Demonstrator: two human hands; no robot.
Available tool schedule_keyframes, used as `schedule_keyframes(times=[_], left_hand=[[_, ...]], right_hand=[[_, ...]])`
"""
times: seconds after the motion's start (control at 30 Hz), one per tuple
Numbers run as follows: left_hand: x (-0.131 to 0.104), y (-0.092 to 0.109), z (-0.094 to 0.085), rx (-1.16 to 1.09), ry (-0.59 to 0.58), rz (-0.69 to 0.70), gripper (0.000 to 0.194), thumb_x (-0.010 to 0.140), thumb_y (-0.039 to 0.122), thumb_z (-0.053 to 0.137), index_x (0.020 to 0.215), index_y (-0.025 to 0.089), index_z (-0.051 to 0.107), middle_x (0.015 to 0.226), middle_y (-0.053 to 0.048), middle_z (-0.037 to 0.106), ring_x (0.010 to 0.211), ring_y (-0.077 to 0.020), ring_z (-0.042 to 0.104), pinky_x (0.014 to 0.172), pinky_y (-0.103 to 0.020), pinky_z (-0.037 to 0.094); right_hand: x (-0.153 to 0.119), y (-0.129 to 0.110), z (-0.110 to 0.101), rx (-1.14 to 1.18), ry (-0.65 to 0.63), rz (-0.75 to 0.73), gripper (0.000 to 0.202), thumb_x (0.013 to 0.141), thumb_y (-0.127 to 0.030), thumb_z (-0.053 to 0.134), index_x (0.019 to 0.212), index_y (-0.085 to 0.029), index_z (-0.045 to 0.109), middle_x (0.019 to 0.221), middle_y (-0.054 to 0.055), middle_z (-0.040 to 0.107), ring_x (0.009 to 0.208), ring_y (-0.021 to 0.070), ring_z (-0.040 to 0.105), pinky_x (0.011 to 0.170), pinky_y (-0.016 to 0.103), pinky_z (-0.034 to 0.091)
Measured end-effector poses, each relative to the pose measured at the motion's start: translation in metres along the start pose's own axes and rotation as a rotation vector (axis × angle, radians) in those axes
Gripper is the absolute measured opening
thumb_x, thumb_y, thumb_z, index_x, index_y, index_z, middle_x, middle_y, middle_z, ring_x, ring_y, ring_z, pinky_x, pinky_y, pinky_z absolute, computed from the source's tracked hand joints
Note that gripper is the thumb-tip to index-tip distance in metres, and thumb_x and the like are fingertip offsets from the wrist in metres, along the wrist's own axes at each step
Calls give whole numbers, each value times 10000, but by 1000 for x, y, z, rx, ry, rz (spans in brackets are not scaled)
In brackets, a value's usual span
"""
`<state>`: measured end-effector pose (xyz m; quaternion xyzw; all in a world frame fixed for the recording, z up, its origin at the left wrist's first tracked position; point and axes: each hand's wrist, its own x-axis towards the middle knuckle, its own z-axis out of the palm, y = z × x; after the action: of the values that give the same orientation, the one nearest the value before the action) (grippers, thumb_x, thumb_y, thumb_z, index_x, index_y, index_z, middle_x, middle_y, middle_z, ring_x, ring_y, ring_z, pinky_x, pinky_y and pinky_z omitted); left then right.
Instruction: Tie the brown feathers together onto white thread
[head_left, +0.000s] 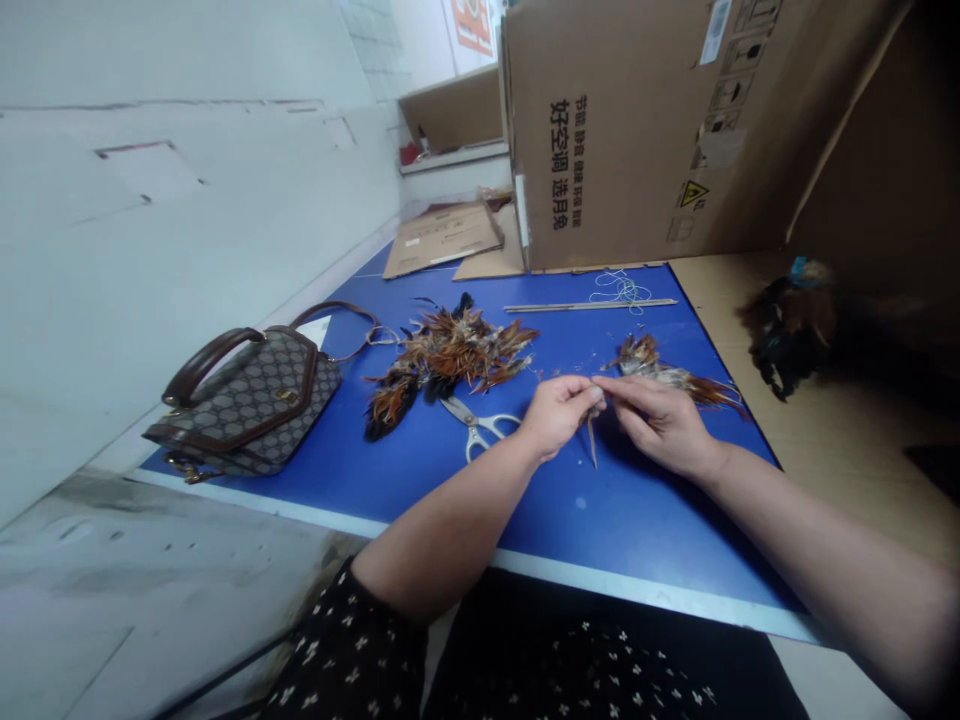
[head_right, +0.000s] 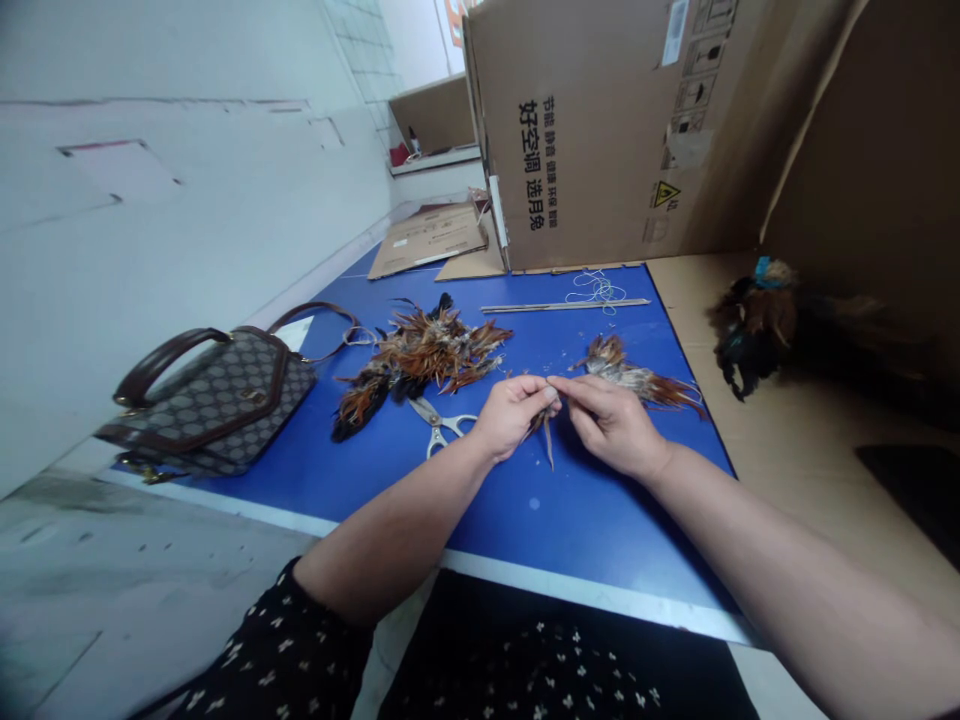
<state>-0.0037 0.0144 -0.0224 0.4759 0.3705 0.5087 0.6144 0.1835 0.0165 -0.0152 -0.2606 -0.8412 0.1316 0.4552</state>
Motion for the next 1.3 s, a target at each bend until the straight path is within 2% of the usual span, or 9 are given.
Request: schedule_keyframes(times=[0.17, 0.43, 0.63, 0.73, 0.8, 0.93, 1.1, 1.2, 1.3], left_hand=[[1, -1, 2, -18, -37, 1, 440, 742, 525, 850, 827, 118, 707, 761, -39, 691, 683, -99, 582, 719, -262, 450], [-1, 0, 1, -5, -2, -12, 415, 721, 489, 868, 789, 115, 703, 727, -32, 686, 660, -92, 571, 704, -256, 442], [1, 1, 1, 3, 7, -4, 402, 739, 482, 856, 785, 115, 699, 732, -35, 686, 658, -92, 572, 706, -258, 450], [2, 1, 2, 6, -23, -6, 408, 755, 496, 845, 847, 118, 723, 762, -40, 697, 694, -103, 594, 732, -264, 469], [2, 1, 2, 11, -36, -9, 412, 757, 500, 844, 856, 118, 726, 771, -41, 699, 700, -103, 596, 738, -265, 475], [2, -1, 0, 16, -27, -5, 406, 756, 496, 843, 815, 118, 706, 769, -40, 697, 678, -94, 582, 721, -255, 465], [2, -2, -1, 18, 3, 1, 376, 758, 463, 845, 822, 118, 709, 752, -34, 687, 680, -97, 578, 721, -255, 459], [2, 0, 0, 21, 39, 72, 313, 825, 441, 793, 867, 135, 745, 807, -39, 702, 730, -111, 597, 774, -271, 478], [2, 2, 0, 84, 81, 242, 225, 876, 388, 758, 922, 171, 801, 1021, -72, 720, 979, -157, 648, 975, -313, 478]], right_hand=[[-1, -1, -4, -25, 69, 10, 528, 941, -105, 576, 1438, -271, 647, 1107, 85, 786, 924, 206, 762, 883, 353, 613], [3, -2, -3, -12, 20, 17, 422, 958, -113, 542, 1296, -261, 745, 1075, 90, 786, 895, 195, 761, 842, 339, 622], [3, -2, -5, 2, -30, 24, 468, 958, -138, 540, 1384, -267, 688, 1072, 87, 782, 934, 206, 751, 878, 369, 615], [2, -2, -9, -1, 15, 68, 524, 947, -156, 573, 1456, -268, 630, 1116, 86, 782, 926, 209, 753, 910, 385, 612], [2, -1, -11, 1, 25, 70, 517, 943, -151, 578, 1442, -273, 645, 1137, 87, 781, 936, 212, 756, 920, 385, 610], [4, -1, -12, 25, -36, 24, 451, 945, -122, 563, 1339, -273, 721, 1139, 91, 781, 958, 213, 756, 908, 373, 609], [6, -3, -9, 44, -57, 39, 434, 965, -130, 540, 1338, -266, 715, 1098, 88, 777, 913, 199, 749, 893, 373, 607], [4, -6, -5, 51, -33, 98, 453, 972, -201, 582, 1417, -241, 655, 1134, 105, 770, 900, 202, 739, 893, 384, 603], [2, -7, -1, 132, 9, 282, 503, 996, -306, 599, 1490, -218, 577, 1140, 117, 764, 687, 156, 695, 722, 341, 614]])
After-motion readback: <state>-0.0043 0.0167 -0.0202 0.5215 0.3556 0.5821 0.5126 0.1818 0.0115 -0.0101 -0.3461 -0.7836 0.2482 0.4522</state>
